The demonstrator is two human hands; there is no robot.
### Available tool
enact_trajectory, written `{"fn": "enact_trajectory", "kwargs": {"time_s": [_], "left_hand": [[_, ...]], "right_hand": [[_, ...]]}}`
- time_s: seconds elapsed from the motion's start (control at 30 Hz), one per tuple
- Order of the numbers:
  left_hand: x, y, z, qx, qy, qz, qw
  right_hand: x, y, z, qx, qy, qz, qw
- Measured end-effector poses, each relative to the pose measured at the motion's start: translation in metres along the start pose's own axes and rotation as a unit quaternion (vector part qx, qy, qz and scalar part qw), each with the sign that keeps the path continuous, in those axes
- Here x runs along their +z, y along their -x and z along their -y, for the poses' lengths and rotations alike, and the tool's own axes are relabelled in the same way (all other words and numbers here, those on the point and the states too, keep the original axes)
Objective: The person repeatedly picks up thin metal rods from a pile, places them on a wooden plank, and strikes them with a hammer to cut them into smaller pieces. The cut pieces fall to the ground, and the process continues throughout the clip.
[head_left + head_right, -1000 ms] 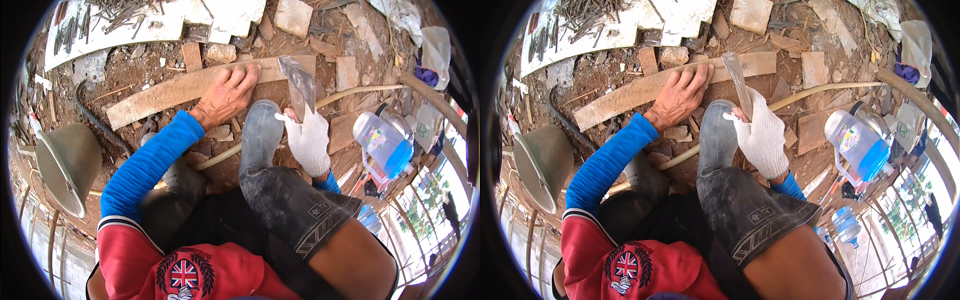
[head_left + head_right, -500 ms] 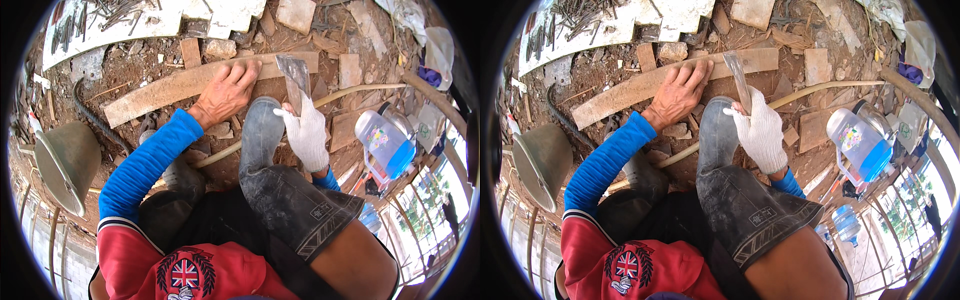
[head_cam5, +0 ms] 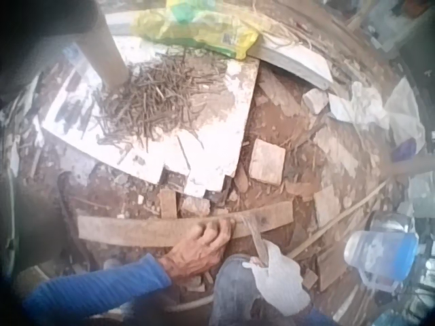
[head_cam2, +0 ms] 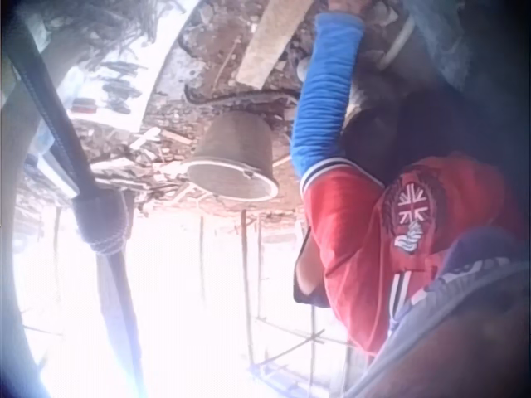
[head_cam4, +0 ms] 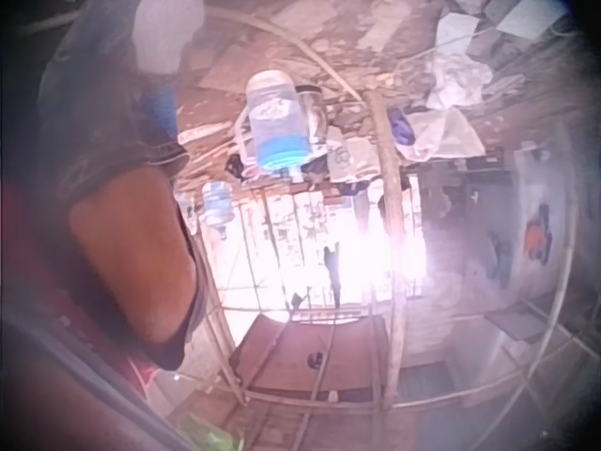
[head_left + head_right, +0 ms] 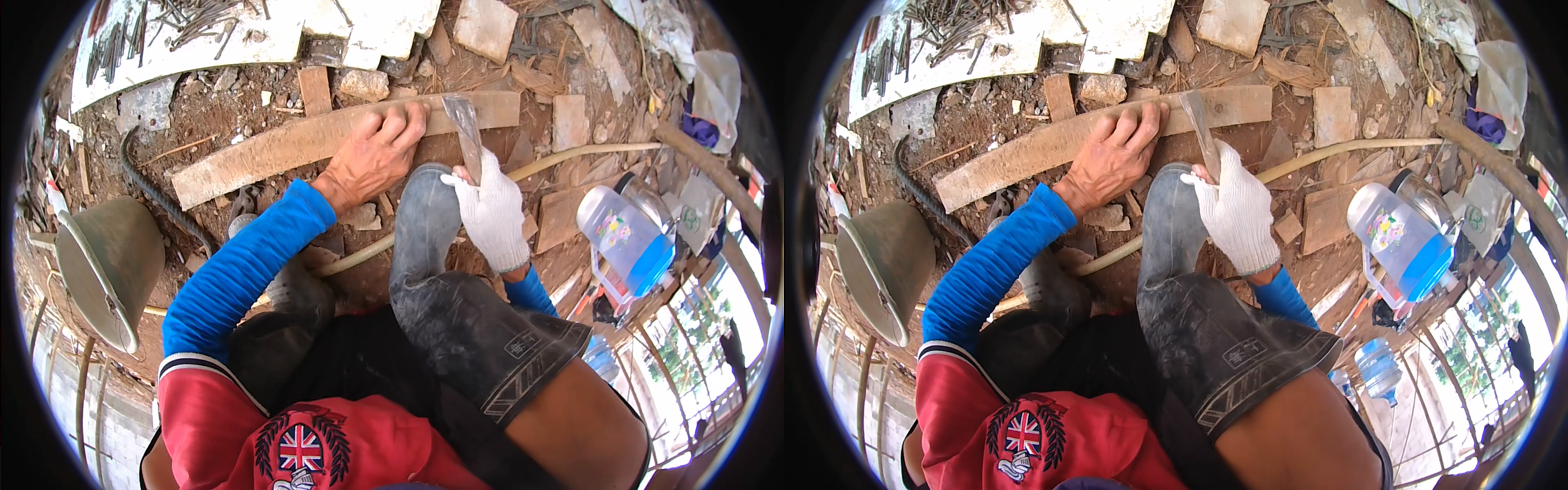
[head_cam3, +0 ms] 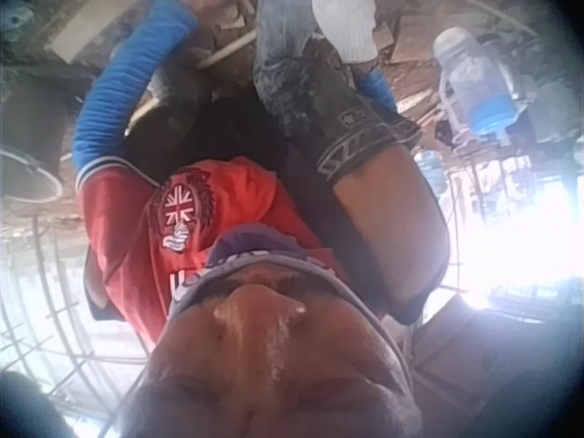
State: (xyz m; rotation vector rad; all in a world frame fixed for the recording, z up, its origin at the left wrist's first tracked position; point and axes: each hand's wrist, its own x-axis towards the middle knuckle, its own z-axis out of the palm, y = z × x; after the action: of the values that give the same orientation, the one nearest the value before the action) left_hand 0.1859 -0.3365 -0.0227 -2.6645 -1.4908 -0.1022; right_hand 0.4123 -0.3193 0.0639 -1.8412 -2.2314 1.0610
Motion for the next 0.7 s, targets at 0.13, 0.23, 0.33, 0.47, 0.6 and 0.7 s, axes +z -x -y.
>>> {"fn": "enact_trajectory", "kwargs": {"time_s": [0.13, 0.23, 0.33, 0.47, 0.6, 0.7], "left_hand": [[-0.003, 0.002, 0.0, -0.007, 0.01, 0.005, 1.0], [-0.005, 0.0, -0.001, -0.01, 0.022, 0.004, 1.0], [-0.004, -0.001, -0.001, -0.01, 0.02, 0.0, 1.0], [-0.003, 0.004, -0.001, -0.015, 0.081, 0.008, 0.997], [0.002, 0.009, 0.004, -0.007, 0.118, 0.013, 0.993], [0.0, 0.007, 0.005, -0.014, 0.126, -0.002, 0.992]], "right_hand": [[-0.022, 0.012, 0.021, -0.011, -0.033, -0.009, 0.999], [-0.013, 0.013, 0.009, -0.017, -0.053, -0.032, 0.998], [-0.001, -0.002, -0.006, 0.022, -0.039, 0.011, 0.999], [-0.013, 0.011, 0.002, 0.008, -0.08, -0.008, 0.997], [-0.028, 0.003, 0.018, -0.019, -0.077, -0.01, 0.997], [-0.022, 0.004, 0.009, 0.002, -0.083, 0.011, 0.996]]}}
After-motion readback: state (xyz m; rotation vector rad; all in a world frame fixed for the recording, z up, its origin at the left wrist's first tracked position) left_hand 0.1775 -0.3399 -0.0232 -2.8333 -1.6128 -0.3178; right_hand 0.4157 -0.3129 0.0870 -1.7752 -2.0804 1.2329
